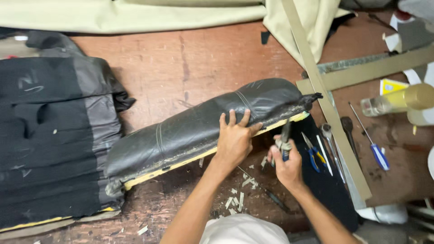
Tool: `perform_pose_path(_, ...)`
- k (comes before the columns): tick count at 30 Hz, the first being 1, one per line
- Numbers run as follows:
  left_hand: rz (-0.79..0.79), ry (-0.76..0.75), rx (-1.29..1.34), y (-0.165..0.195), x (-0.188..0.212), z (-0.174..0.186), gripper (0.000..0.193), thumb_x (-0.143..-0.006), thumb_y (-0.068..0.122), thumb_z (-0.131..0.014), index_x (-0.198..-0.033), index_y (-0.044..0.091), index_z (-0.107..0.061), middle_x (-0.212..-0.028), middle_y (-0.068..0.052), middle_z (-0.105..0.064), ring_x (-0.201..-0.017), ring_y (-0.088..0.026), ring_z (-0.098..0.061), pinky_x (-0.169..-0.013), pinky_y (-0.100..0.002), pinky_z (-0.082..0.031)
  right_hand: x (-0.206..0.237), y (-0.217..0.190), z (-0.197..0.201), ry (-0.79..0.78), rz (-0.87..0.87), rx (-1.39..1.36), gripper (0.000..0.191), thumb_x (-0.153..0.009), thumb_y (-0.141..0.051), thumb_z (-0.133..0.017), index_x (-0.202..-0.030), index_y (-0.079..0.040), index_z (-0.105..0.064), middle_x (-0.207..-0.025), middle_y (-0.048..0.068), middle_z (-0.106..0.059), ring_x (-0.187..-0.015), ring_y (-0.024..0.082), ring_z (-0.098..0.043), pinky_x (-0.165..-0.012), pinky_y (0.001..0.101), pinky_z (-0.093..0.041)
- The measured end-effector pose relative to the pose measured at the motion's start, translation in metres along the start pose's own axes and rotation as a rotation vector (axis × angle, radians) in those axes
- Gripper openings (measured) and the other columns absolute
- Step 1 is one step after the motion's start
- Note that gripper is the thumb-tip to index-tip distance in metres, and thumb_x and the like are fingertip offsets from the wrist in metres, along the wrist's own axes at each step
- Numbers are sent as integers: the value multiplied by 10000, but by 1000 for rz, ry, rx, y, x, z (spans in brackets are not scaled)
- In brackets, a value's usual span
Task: The person uses a knife to cut along the seam of a black leather cushion, then switches to a screwdriver to pry and separate the seam. They mark the cushion with a white marker and continue prying the seam open with the screwdriver.
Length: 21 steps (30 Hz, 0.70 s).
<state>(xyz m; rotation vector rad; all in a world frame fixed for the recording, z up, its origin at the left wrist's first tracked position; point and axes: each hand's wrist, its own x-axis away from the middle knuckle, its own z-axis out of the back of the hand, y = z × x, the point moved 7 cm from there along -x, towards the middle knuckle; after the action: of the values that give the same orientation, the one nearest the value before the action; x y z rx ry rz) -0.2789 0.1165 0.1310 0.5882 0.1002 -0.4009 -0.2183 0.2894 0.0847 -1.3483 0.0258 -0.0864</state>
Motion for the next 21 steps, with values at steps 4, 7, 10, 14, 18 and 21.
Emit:
perform_pose_path(4, -7, -19, -57, 3, 4, 3, 679, -646, 38, -730, -1286, 265, -727, -1508, -231, -516, -1373, -569, -426, -1131, -721, -253, 7, -18, 4, -69, 10, -129, 387, -989, -79, -576, -1363, -16, -496, -948, 43, -677, -885, 151, -701, -802, 303, -563)
perform_pose_path(7, -34, -85, -72, 15, 23, -19, 703, -642, 116, -731, -1334, 227, -683, -1510, -253, -474, -1367, -593, -393, -1113, -734, -243, 52, -22, 32, -414, -152, 231, 381, -926, -56, -605, -1304, -25, -571, -959, 41, -768, -921, 133, -702, -848, 284, -531)
perform_pose_path(10, -96, 21, -184, 27, 43, -36, 503, -882, 128, -656, -1374, 234, -665, -1570, -240, -440, -1405, -623, -365, -1154, -759, -239, 106, 0, 62, -663, -558, 408, 204, -908, -73, -653, -1110, -51, -664, -898, 63, -776, -820, 142, -723, -771, 295, -581)
perform_pose_path(14, -135, 18, -186, 33, 64, -58, 514, -886, 126, -618, -1393, 202, -660, -1582, -266, -409, -1406, -653, -333, -1138, -785, -228, 106, 0, 79, -425, -592, 360, 189, -910, -65, -643, -1099, -61, -640, -860, 90, -772, -767, 149, -768, -723, 314, -597)
perform_pose_path(18, -173, 25, -201, 39, 74, -68, 533, -883, 123, -625, -1409, 200, -656, -1589, -277, -385, -1418, -655, -309, -1133, -800, -224, 80, -1, 82, -367, -731, 566, 162, -943, -123, -678, -1087, -75, -623, -798, 102, -787, -717, 164, -787, -632, 366, -580)
perform_pose_path(21, -179, 33, -209, 40, 80, -75, 532, -881, 128, -632, -1408, 193, -657, -1596, -280, -379, -1421, -660, -294, -1129, -811, -223, 67, -6, 77, -419, -758, 631, 100, -959, -116, -645, -1027, -44, -632, -800, 89, -791, -697, 169, -801, -619, 362, -597)
